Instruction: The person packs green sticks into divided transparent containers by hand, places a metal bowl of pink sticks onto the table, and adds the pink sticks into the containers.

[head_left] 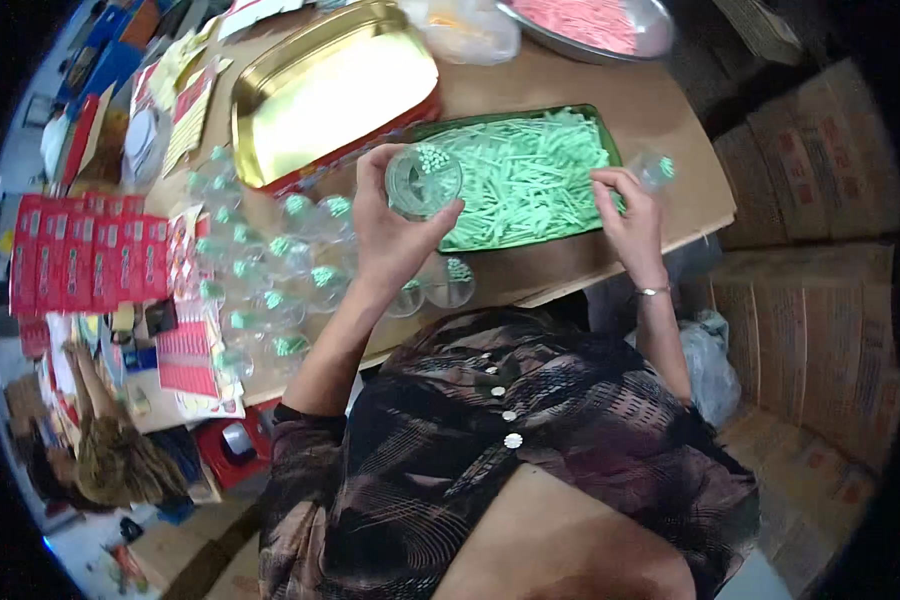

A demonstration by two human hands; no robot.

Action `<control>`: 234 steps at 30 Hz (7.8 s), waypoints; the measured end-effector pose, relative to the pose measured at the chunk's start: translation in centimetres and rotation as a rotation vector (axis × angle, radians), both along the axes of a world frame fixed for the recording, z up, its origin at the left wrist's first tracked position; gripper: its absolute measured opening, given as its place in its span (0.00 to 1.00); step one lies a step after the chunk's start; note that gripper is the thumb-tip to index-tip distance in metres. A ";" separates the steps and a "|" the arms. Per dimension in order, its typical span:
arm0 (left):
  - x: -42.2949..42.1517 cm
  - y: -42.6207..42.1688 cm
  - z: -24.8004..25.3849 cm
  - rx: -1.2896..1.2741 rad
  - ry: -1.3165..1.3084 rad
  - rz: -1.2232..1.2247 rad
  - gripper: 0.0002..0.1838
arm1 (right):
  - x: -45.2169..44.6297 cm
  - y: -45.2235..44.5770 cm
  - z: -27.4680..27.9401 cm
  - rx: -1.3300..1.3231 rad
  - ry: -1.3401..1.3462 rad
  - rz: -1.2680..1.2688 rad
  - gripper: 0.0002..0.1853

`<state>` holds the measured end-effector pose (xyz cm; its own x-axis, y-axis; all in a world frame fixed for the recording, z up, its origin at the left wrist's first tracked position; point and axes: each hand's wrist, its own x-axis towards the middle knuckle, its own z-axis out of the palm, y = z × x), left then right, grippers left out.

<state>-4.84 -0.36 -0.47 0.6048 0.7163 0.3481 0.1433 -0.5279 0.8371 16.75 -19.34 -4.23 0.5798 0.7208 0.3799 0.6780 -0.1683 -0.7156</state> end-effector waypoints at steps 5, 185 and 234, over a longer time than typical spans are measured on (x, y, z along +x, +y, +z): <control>-12.0 -1.1 0.8 0.146 -0.119 0.568 0.40 | 0.3 1.4 -0.4 0.001 0.031 -0.034 0.07; -5.3 -7.6 -2.7 0.625 0.301 0.468 0.30 | 10.7 18.8 8.1 -0.023 1.174 0.317 0.12; -4.8 5.0 -3.1 0.697 0.376 0.274 0.23 | 21.6 -2.2 0.1 -0.305 -0.238 -0.389 0.11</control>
<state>-9.61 4.60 -3.62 0.6047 0.5506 0.5755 0.5467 -0.8124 0.2028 38.31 -21.51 -4.14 0.7491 0.5682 0.3406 0.6615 -0.6144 -0.4299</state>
